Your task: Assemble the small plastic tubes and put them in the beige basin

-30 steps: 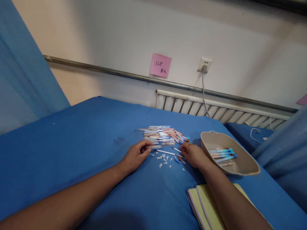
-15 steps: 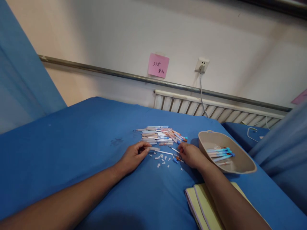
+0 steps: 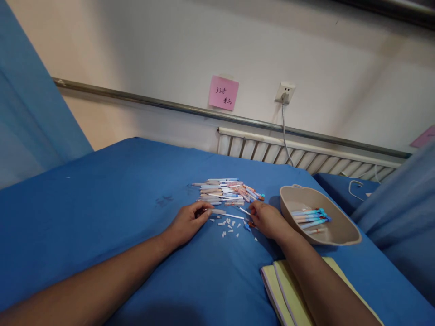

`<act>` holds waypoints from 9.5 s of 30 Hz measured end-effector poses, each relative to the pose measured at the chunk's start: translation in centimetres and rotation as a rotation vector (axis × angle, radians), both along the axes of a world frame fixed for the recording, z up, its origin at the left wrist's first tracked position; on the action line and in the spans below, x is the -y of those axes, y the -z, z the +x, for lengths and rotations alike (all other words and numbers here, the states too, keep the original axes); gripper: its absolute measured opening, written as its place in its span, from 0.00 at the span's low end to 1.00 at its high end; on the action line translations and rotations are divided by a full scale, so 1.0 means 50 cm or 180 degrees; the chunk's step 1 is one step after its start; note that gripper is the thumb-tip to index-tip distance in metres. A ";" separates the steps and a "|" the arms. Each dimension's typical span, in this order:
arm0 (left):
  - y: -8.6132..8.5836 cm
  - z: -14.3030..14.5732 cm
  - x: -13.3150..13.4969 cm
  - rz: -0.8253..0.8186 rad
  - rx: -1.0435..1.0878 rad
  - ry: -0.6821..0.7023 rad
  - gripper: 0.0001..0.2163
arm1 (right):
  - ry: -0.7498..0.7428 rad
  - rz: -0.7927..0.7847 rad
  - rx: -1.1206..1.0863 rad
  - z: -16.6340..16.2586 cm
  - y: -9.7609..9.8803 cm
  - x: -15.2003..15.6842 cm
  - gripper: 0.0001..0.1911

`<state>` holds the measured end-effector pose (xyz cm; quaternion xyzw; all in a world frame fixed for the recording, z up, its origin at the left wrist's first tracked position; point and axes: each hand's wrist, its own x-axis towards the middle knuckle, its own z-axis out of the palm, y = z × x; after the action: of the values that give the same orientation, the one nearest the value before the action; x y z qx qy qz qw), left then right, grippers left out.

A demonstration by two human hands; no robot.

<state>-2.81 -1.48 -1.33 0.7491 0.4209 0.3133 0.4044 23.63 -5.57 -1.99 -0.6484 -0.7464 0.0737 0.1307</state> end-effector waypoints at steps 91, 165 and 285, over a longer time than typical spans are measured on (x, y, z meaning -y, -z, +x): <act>-0.009 0.015 0.042 -0.1118 0.0536 0.0954 0.11 | -0.0441 -0.0032 -0.4445 -0.105 -0.064 0.051 0.39; -0.008 0.006 0.028 -0.0881 0.0347 0.0458 0.13 | -0.0982 0.0697 -0.1682 -0.070 -0.011 0.032 0.08; -0.023 0.009 -0.002 -0.1210 0.0626 0.0353 0.15 | 0.0416 -0.0359 0.0951 0.326 -0.093 0.089 0.09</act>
<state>-2.37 -1.39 -0.19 0.6472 0.3891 0.2773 0.5940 39.93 -10.02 2.63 -0.7056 -0.7084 0.0096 -0.0138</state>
